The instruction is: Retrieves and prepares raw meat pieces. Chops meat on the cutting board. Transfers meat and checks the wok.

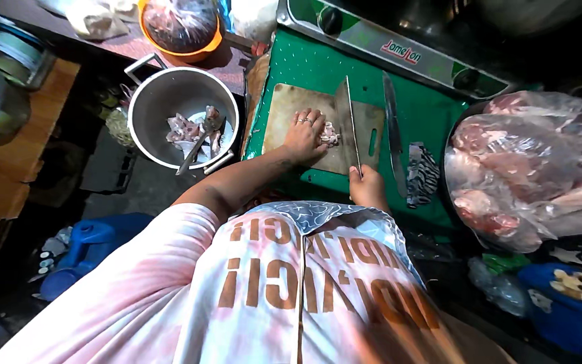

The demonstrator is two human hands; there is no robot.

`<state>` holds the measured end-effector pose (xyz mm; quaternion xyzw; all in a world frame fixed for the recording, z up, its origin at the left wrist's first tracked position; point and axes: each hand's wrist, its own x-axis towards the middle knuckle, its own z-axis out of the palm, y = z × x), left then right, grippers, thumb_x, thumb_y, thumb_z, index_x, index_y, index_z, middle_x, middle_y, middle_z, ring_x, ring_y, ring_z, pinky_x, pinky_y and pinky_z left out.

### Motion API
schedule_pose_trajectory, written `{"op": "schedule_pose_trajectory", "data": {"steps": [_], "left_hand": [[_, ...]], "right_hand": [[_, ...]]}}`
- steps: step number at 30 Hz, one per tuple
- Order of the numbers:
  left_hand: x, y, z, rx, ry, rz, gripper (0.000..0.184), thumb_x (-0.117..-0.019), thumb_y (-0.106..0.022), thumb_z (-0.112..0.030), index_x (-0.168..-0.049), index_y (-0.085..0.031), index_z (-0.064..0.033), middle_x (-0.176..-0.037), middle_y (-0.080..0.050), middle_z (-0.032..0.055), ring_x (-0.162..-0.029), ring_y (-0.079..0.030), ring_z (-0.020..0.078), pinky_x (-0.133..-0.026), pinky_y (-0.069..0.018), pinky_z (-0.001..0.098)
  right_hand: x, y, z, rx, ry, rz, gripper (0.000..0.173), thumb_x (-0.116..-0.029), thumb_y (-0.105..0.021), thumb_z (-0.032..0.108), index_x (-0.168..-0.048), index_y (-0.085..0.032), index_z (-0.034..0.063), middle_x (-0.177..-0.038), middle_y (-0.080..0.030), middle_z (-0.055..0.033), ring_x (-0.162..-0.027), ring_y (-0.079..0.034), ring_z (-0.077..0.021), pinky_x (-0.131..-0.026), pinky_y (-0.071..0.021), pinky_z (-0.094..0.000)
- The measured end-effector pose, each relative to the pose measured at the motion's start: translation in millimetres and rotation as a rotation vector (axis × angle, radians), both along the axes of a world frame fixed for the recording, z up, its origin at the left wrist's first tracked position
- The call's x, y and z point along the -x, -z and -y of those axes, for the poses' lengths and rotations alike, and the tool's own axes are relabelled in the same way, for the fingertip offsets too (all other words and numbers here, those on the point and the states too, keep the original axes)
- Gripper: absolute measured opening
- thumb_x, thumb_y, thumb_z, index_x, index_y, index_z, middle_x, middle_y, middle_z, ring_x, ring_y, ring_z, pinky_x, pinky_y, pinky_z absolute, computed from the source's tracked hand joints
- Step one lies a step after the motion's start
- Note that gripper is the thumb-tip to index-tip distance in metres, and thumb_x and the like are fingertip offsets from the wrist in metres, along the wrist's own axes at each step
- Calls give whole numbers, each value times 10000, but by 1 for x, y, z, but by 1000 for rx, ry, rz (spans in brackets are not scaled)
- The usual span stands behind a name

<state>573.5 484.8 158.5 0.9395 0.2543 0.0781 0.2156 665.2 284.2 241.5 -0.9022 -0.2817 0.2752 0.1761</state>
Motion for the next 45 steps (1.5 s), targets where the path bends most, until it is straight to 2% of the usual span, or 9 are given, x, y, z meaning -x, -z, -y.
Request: {"op": "schedule_pose_trajectory", "data": {"steps": [3,7,9,12,16,22,25,37,45], "left_hand": [[6,2,0,32,-1,75,790,-893,-650,-567,-1497,-498,-81,-1573,-450,187,-1513,-331,399,-1243,-223,597],[11,1,3,75,-56,150,954,-845,-728,-586,-1559,-406,-40,-1570,-437,214,-1493,-363,385,-1253,-258,554],[13,-1,-1,121,-44,153,995,-831,-758,-561,-1575,-371,-26,-1587,-416,215,-1503,-352,373,-1255,-257,537],[23,-18,-5,184,-36,56,1138,-773,-773,-646,-1616,-292,-52,-1669,-286,198,-1559,-234,367,-1270,-178,551],[39,-16,-9,137,-25,38,1221,-669,-806,-693,-1630,-290,-144,-1672,-258,223,-1545,-237,426,-1236,-224,601],[34,1,-12,96,57,77,1214,-693,-805,-689,-1630,-283,-122,-1663,-256,258,-1537,-251,448,-1243,-245,571],[23,-1,-15,89,97,45,1210,-710,-761,-729,-1636,-271,-124,-1682,-231,231,-1556,-220,420,-1262,-210,553],[-4,3,-5,87,95,132,786,-896,-513,-735,-1549,-476,-298,-1650,-328,212,-1525,-269,459,-1233,-234,603],[-12,9,2,127,-108,456,439,-953,-636,-409,-1281,-719,-129,-1504,-505,252,-1425,-444,439,-1183,-364,544]], "right_hand": [[13,-10,-4,79,-20,32,356,-1104,-459,294,-1045,-639,-6,-907,-675,-227,-875,-683,-390,-781,-534,-596],[33,-9,-22,184,-139,88,410,-1109,-401,354,-1266,-639,61,-1078,-725,-190,-1039,-712,-352,-897,-559,-563],[31,-13,-26,126,-126,75,400,-1107,-430,355,-1184,-664,41,-1021,-720,-195,-989,-712,-355,-868,-559,-562],[15,-5,-15,-12,-38,-12,384,-1104,-456,336,-1066,-655,10,-827,-656,-162,-739,-665,-297,-708,-556,-506],[8,2,7,-192,197,-288,375,-1123,-449,295,-1160,-604,-44,-684,-588,-95,-510,-581,-170,-519,-546,-342],[15,24,29,-333,453,-642,366,-1141,-367,281,-1359,-475,7,-670,-550,-59,-493,-576,-135,-483,-543,-282],[20,40,27,-387,503,-743,332,-1145,-348,276,-1345,-444,29,-658,-542,-57,-491,-575,-141,-470,-539,-278],[52,53,-13,-441,494,-756,333,-1137,-381,292,-1247,-499,1,-612,-521,-69,-452,-547,-159,-450,-528,-296],[54,47,-35,-430,447,-782,315,-1131,-404,291,-1245,-501,14,-608,-489,-56,-446,-524,-150,-440,-514,-283]]}}
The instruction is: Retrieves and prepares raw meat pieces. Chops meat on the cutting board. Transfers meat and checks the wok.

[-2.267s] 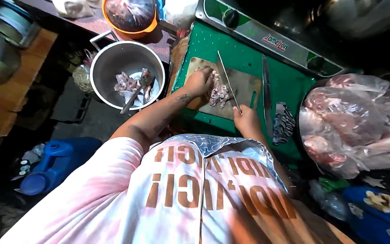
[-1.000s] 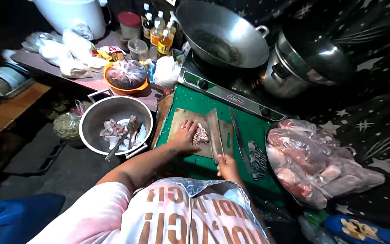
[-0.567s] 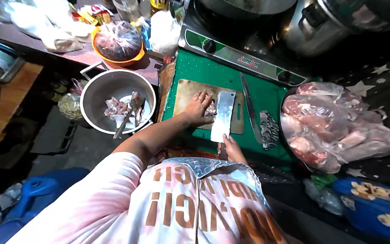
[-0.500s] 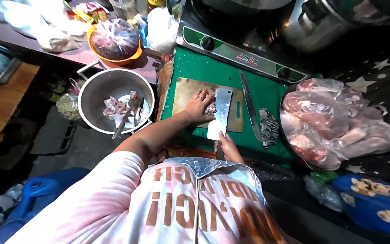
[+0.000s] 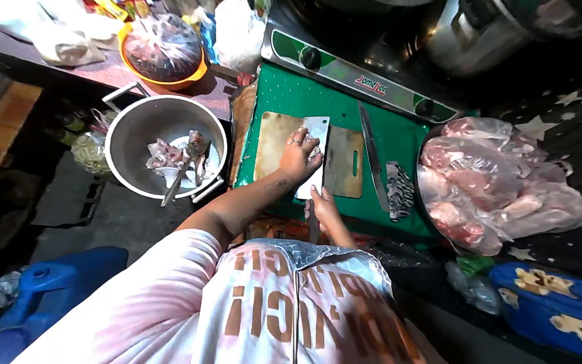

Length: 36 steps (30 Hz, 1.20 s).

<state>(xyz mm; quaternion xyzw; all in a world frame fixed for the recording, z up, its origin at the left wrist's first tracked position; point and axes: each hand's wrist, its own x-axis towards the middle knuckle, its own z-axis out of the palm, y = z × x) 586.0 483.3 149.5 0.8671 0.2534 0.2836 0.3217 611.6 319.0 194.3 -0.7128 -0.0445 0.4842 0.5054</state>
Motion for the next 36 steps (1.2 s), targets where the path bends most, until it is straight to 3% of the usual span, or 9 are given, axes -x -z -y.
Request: {"op": "schedule_pose_trajectory", "data": {"steps": [2,6,13,17,21,27,30,36], "left_hand": [[2,-1,1,30,-24,80,395,-951,-664,-348,-1258,-730,-109,-1485,-520,249,-1393,-486,415,-1150,-414,526],[4,-27,3,32,-29,167,375,-948,-681,-311,-1265,-726,-117,-1479,-526,235,-1413,-475,374,-1165,-413,505],[-36,-148,-24,-235,44,344,366,-935,-704,-308,-1227,-745,-92,-1411,-568,287,-1380,-489,448,-1164,-395,540],[-65,-226,-53,-317,70,254,356,-940,-682,-325,-1214,-741,-106,-1420,-568,254,-1373,-494,424,-1132,-422,529],[-98,-272,-93,-362,91,116,384,-950,-654,-375,-1192,-747,-92,-1373,-596,241,-1300,-546,412,-1090,-448,535],[-153,-296,-163,-283,80,-94,404,-956,-648,-414,-1110,-747,-54,-1226,-637,225,-1175,-612,379,-1010,-490,550],[-177,-295,-198,-226,33,-187,408,-960,-658,-411,-1086,-743,-32,-1210,-654,231,-1166,-624,385,-1006,-494,569],[-223,-285,-268,-78,16,-399,462,-981,-654,-450,-1123,-727,-17,-1192,-684,232,-1172,-642,392,-1012,-492,616]], "right_hand": [[0,-4,-2,-2,-31,10,314,-1130,-407,288,-1229,-506,7,-597,-494,-60,-436,-526,-148,-432,-515,-282],[-12,-26,2,-60,-108,45,297,-1134,-397,270,-1198,-507,2,-604,-511,-57,-433,-523,-142,-422,-513,-278],[-62,-130,-7,-274,-187,147,275,-1141,-326,250,-1200,-484,33,-603,-525,-25,-441,-542,-120,-434,-533,-264],[-89,-185,-35,-359,-164,117,324,-1148,-274,295,-1186,-490,56,-593,-510,-31,-431,-524,-119,-425,-515,-258],[-121,-222,-70,-393,-188,64,367,-1143,-260,365,-1093,-495,88,-583,-484,-23,-440,-511,-113,-443,-501,-236],[-175,-246,-135,-355,-250,44,459,-1128,-272,443,-855,-480,138,-583,-451,15,-426,-458,-83,-414,-458,-231],[-200,-247,-166,-339,-295,-10,488,-1126,-229,440,-812,-469,155,-575,-450,27,-437,-458,-74,-432,-444,-221],[-243,-241,-200,-341,-268,-162,480,-1109,-271,443,-819,-488,127,-579,-461,16,-420,-466,-76,-409,-434,-207]]}}
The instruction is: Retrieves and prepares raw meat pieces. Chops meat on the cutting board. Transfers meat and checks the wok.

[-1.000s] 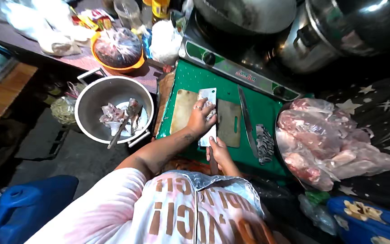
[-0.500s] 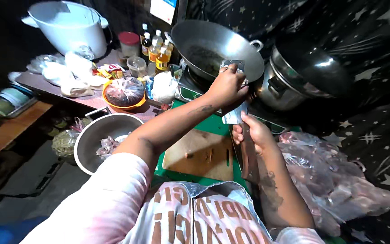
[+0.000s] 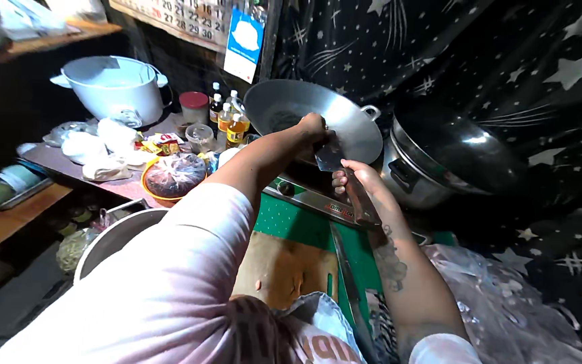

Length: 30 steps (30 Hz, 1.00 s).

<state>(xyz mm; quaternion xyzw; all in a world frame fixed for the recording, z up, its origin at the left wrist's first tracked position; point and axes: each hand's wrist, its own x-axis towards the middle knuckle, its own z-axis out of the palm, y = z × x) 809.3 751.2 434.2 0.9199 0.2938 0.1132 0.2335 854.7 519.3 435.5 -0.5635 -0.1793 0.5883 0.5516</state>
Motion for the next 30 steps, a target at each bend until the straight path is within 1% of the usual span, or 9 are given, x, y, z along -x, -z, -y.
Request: {"op": "schedule_pose_trajectory", "data": {"steps": [3,5,10,15,20,24,26,28,30], "left_hand": [[-13,4,-18,55,-3,-74,387,-1012,-627,-368,-1112,-720,-6,-1130,-701,225,-1086,-676,380,-954,-519,604],[-21,8,-27,55,-17,-114,382,-1006,-620,-364,-1074,-721,-2,-1081,-710,215,-1020,-695,361,-902,-542,587],[-32,-7,-44,-52,-36,-155,422,-1034,-569,-336,-1101,-698,60,-1191,-673,271,-1170,-640,423,-984,-496,625],[-17,-45,-36,-108,-54,-47,260,-978,-617,-187,-1098,-707,25,-1183,-685,232,-1154,-650,389,-979,-506,591],[31,-68,7,-239,174,224,189,-971,-608,-96,-1083,-729,-3,-1116,-721,165,-1078,-686,295,-988,-520,491],[78,-57,63,-337,414,314,185,-961,-630,-95,-1093,-739,-24,-1086,-713,151,-984,-694,247,-918,-549,410],[101,-42,92,-346,500,330,191,-975,-640,-126,-1100,-744,-28,-1108,-710,161,-991,-692,257,-924,-552,403],[121,-25,119,-368,557,365,188,-983,-633,-147,-1089,-751,-46,-1101,-695,158,-1001,-680,262,-923,-548,400],[142,-4,141,-389,586,469,165,-970,-637,-121,-1061,-753,-46,-1056,-699,160,-981,-685,264,-897,-554,396]], "right_hand": [[-8,2,-5,35,44,-22,502,-1119,-244,440,-817,-476,113,-578,-459,1,-416,-467,-86,-405,-440,-216],[-15,6,-4,31,52,-47,517,-1120,-231,434,-795,-471,112,-570,-454,-2,-422,-467,-95,-413,-444,-227],[-24,13,8,18,72,-52,542,-1124,-212,442,-767,-466,123,-554,-447,10,-417,-469,-82,-406,-437,-205],[-21,13,29,-7,130,-89,501,-1115,-282,434,-790,-500,121,-569,-481,15,-432,-504,-79,-416,-470,-208],[0,12,69,-59,168,-52,531,-1135,-221,403,-802,-491,90,-546,-479,-5,-403,-494,-97,-398,-477,-228],[25,23,112,-120,164,49,407,-1145,-210,312,-944,-487,93,-567,-475,-8,-400,-487,-105,-387,-487,-244],[34,36,138,-181,104,152,356,-1132,-194,263,-1039,-495,97,-561,-492,-8,-402,-509,-112,-409,-517,-257],[45,50,164,-239,71,260,268,-1114,-272,244,-1101,-499,102,-575,-515,5,-423,-529,-108,-435,-533,-261],[56,67,189,-282,67,383,170,-1082,-414,231,-1125,-534,118,-595,-558,28,-444,-556,-95,-450,-543,-249]]}}
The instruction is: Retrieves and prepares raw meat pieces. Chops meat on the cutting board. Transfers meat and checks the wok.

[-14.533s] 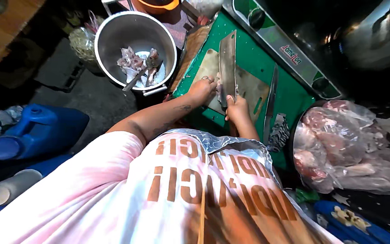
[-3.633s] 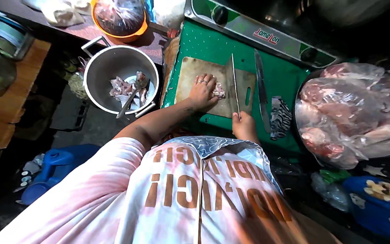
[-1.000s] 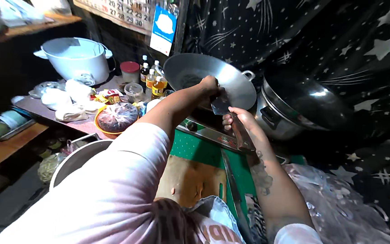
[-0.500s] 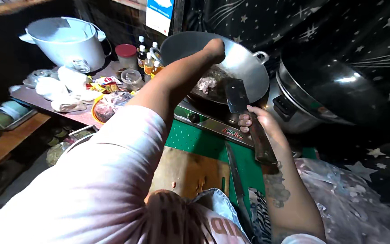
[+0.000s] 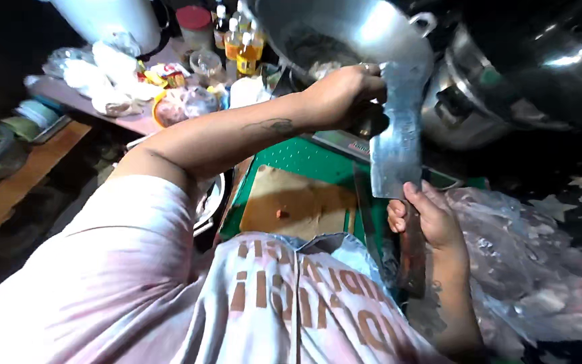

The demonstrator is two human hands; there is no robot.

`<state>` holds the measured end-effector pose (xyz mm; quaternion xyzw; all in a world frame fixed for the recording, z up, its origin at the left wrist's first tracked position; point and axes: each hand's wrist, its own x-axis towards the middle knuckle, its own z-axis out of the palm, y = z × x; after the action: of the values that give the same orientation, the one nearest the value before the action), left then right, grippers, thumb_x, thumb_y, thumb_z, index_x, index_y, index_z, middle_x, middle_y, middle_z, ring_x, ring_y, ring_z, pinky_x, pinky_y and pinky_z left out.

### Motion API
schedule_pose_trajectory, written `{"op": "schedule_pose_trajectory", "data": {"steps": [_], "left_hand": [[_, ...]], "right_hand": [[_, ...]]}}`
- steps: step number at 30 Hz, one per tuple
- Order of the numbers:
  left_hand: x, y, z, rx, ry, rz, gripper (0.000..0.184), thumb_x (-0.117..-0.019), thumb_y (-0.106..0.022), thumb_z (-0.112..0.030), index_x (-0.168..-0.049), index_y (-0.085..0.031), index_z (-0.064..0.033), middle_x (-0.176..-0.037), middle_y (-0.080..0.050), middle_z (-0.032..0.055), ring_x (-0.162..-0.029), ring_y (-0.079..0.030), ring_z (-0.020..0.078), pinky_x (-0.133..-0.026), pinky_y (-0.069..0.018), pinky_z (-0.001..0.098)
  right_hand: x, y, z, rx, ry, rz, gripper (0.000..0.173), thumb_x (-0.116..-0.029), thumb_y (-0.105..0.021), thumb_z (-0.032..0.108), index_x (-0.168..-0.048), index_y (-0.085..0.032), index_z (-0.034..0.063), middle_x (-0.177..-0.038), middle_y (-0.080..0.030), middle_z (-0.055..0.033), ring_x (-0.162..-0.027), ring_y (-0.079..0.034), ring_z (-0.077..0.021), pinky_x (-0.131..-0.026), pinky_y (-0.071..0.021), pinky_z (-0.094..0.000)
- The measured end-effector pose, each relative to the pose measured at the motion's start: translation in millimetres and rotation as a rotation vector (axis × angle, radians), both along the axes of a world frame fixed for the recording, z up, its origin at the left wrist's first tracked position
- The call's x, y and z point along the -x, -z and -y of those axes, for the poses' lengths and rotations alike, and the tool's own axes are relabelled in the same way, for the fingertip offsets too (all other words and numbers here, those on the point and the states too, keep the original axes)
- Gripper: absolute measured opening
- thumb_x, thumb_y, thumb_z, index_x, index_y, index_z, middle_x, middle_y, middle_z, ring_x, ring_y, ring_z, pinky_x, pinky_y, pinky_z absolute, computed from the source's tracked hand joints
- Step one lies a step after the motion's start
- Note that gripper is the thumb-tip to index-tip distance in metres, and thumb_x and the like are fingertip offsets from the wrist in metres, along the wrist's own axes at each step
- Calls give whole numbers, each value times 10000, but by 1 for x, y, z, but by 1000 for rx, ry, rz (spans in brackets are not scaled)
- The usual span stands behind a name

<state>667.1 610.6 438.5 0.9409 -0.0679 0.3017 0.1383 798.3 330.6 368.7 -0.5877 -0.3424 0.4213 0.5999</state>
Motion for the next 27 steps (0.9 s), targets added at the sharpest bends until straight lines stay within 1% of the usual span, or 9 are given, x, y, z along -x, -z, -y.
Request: {"op": "schedule_pose_trajectory", "data": {"steps": [4,7,10,11,13,16,19,22,27], "left_hand": [[50,58,31,130,-11,25,161,-986,-605,-83,-1011,-743,-4,-994,-703,156,-926,-688,238,-863,-555,359],[87,123,48,262,-132,-343,176,-993,-609,-100,-1078,-730,-3,-1052,-708,174,-1002,-693,303,-940,-552,469],[116,189,72,301,-179,-693,315,-1001,-647,-150,-1304,-683,-71,-1307,-660,175,-1224,-636,345,-1072,-493,513],[123,210,80,265,-154,-722,346,-1003,-643,-140,-1343,-667,-81,-1369,-631,178,-1291,-594,358,-1109,-463,510],[132,241,93,184,-132,-697,349,-950,-630,2,-1279,-698,-89,-1358,-622,187,-1314,-556,393,-1095,-477,521],[140,247,105,127,-167,-735,324,-917,-635,75,-1212,-710,-36,-1309,-632,176,-1272,-565,394,-1048,-506,493],[147,243,112,149,-182,-740,254,-940,-595,85,-1152,-710,8,-1222,-648,202,-1211,-598,400,-1016,-518,500],[141,230,104,241,-231,-565,194,-948,-598,60,-1084,-732,26,-1162,-671,206,-1152,-639,372,-1021,-524,477],[85,132,52,232,-308,-93,166,-994,-571,-18,-1060,-716,30,-1144,-652,214,-1060,-668,343,-950,-564,471]], "right_hand": [[16,41,44,67,10,372,167,-1014,-602,241,-1107,-602,102,-673,-619,99,-515,-608,-48,-501,-580,-237],[25,67,58,301,53,676,272,-989,-649,255,-1025,-671,-14,-716,-637,-4,-547,-606,-59,-537,-574,-274],[33,89,52,575,33,994,344,-1008,-641,308,-1157,-728,10,-917,-719,-211,-787,-689,-326,-764,-549,-568],[35,98,49,626,21,1071,365,-1014,-628,322,-1235,-721,47,-994,-734,-235,-885,-709,-396,-828,-534,-636],[39,117,40,683,7,1171,400,-1028,-605,323,-1332,-678,72,-1099,-733,-246,-1005,-706,-456,-884,-515,-680],[46,143,26,792,7,1207,460,-1046,-577,353,-1423,-614,91,-1206,-709,-232,-1090,-689,-446,-913,-519,-647],[52,168,25,789,30,1184,471,-1028,-600,411,-1393,-631,115,-1228,-693,-222,-1100,-686,-414,-915,-528,-616],[60,172,28,723,122,1118,477,-997,-656,353,-1385,-638,76,-1296,-640,-250,-1124,-666,-416,-936,-544,-586],[81,151,46,540,361,955,397,-1018,-646,233,-1336,-652,-4,-1292,-623,-286,-1089,-674,-411,-951,-559,-543]]}}
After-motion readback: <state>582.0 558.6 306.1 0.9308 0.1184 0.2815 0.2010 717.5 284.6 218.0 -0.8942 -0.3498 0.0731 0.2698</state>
